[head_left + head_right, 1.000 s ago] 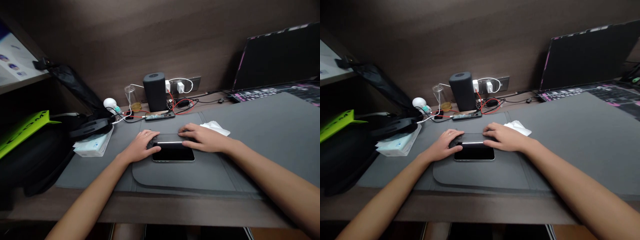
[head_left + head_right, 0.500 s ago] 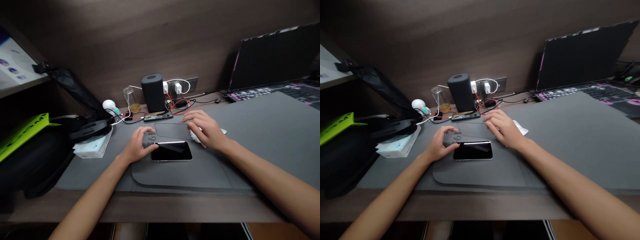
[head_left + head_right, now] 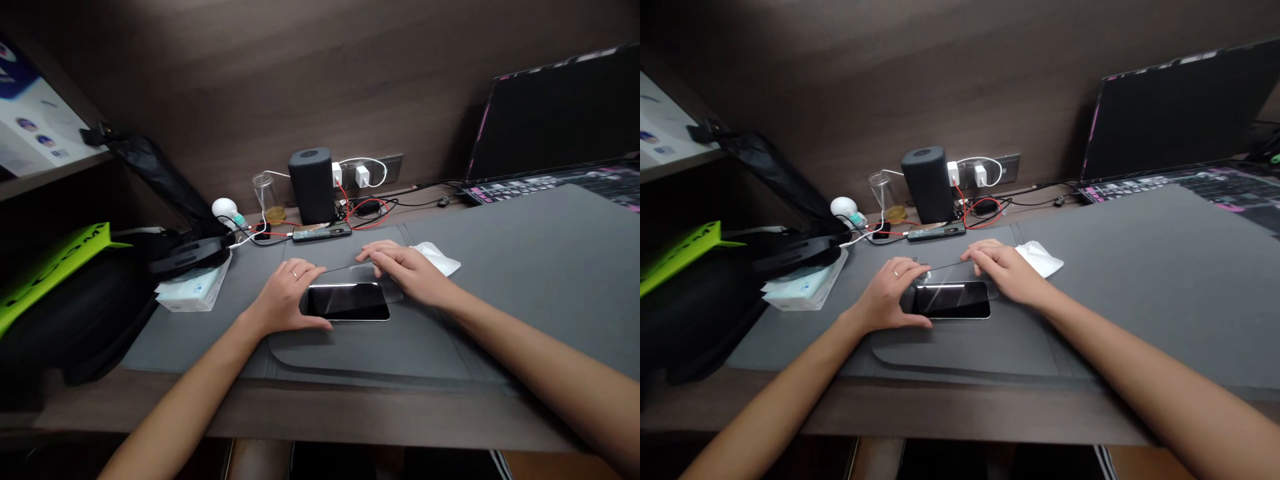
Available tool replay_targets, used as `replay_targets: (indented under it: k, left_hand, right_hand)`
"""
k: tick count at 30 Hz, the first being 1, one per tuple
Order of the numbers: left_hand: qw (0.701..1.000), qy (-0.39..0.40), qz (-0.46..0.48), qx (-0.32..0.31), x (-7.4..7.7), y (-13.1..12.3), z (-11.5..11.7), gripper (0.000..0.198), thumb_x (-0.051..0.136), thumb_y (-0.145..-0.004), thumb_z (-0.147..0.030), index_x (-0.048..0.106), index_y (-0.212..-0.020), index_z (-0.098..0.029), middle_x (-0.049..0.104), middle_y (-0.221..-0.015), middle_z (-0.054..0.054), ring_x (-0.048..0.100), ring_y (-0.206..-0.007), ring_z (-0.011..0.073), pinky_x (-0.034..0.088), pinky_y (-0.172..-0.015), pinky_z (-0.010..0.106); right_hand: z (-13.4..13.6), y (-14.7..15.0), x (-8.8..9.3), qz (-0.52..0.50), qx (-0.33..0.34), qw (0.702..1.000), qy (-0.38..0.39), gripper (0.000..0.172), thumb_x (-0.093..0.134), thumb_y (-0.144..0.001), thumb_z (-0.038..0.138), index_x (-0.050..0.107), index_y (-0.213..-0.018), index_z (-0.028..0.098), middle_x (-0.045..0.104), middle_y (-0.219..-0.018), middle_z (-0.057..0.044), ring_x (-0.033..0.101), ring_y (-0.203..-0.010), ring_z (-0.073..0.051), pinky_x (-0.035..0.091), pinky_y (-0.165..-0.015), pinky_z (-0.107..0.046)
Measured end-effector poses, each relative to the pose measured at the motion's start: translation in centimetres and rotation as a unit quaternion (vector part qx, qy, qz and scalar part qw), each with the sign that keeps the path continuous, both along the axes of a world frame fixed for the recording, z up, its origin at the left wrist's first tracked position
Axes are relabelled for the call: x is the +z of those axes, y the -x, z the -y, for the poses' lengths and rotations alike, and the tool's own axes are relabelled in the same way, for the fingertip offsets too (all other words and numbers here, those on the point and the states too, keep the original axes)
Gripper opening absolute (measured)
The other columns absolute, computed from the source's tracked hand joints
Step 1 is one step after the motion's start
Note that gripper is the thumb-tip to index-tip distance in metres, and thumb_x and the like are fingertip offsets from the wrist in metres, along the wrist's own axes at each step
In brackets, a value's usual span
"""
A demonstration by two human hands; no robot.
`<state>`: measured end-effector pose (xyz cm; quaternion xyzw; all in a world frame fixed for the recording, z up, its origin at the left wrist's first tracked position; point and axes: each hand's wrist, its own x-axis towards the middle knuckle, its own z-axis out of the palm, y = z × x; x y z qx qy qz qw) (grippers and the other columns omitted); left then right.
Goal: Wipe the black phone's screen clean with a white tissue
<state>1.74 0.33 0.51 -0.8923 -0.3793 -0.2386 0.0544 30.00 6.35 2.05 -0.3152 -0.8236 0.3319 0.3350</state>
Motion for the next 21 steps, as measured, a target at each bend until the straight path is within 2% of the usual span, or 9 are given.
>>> replay_targets:
  k: [3,5,7,10,13,16,21]
  left_hand:
    - [1.0,0.021,-0.009,-0.004,0.1,0.0,0.0,0.071,0.068,-0.079,-0.065,0.059,-0.126,-0.013,0.067,-0.117,0.015,0.059,-0.107,0.0309,0.047,-0.095,0.046]
    - [0.999,0.03,-0.024,-0.008,0.2,0.2,0.0,0.063,0.067,-0.081,-0.059,0.06,-0.124,-0.014,0.067,-0.114,0.014,0.059,-0.105,0.0302,0.049,-0.092,0.045]
    - [0.998,0.046,-0.038,-0.019,0.2,0.4,0.0,0.061,0.067,-0.079,-0.057,0.061,-0.123,-0.015,0.068,-0.111,0.013,0.06,-0.103,0.0296,0.049,-0.09,0.044]
    - [0.995,0.088,-0.041,-0.035,0.2,0.6,-0.1,0.06,0.067,-0.078,-0.057,0.062,-0.123,-0.017,0.066,-0.11,0.011,0.06,-0.103,0.0283,0.049,-0.091,0.043]
    - [0.99,0.128,-0.031,-0.039,0.0,0.7,-0.4,0.061,0.067,-0.078,-0.058,0.061,-0.125,-0.019,0.064,-0.114,0.01,0.059,-0.104,0.0271,0.05,-0.092,0.043]
    - [0.988,0.147,-0.023,-0.039,-0.2,0.8,-0.5,0.063,0.067,-0.079,-0.059,0.059,-0.129,-0.021,0.061,-0.117,0.01,0.057,-0.107,0.0273,0.049,-0.096,0.044]
    - [0.985,0.164,-0.015,-0.043,-0.3,1.1,-0.7,0.065,0.068,-0.081,-0.057,0.057,-0.135,-0.022,0.06,-0.118,0.01,0.055,-0.111,0.0278,0.048,-0.099,0.045]
  right_hand:
    - [-0.1,0.0,-0.4,0.017,0.004,1.0,0.022,0.049,0.042,-0.1,0.05,0.062,-0.065,0.022,0.073,-0.112,-0.007,0.058,-0.12,-0.029,0.04,-0.106,-0.047]
    - [-0.2,0.0,-0.7,0.048,0.014,0.999,0.011,0.047,0.041,-0.1,0.05,0.067,-0.074,0.022,0.072,-0.113,-0.008,0.061,-0.115,-0.029,0.038,-0.108,-0.048]
    - [-0.2,-0.1,-0.8,0.091,0.037,0.995,-0.024,0.044,0.04,-0.101,0.049,0.072,-0.089,0.021,0.071,-0.114,-0.009,0.062,-0.111,-0.028,0.037,-0.109,-0.048]
    - [0.0,-0.3,-0.8,0.157,0.092,0.981,-0.062,0.043,0.044,-0.1,0.051,0.069,-0.115,0.019,0.068,-0.118,-0.012,0.062,-0.109,-0.028,0.044,-0.101,-0.046]
    - [0.4,-0.5,-0.5,0.214,0.132,0.964,-0.085,0.06,0.055,-0.093,0.06,0.059,-0.135,0.018,0.065,-0.124,-0.015,0.06,-0.11,-0.03,0.048,-0.093,-0.046]
    - [0.7,-0.5,-0.4,0.244,0.147,0.952,-0.109,0.074,0.061,-0.086,0.066,0.054,-0.141,0.018,0.061,-0.128,-0.016,0.059,-0.11,-0.032,0.049,-0.091,-0.047]
    - [0.8,-0.3,-0.2,0.247,0.167,0.947,-0.122,0.061,0.061,-0.089,0.059,0.059,-0.137,0.021,0.06,-0.126,-0.015,0.059,-0.108,-0.031,0.05,-0.089,-0.047]
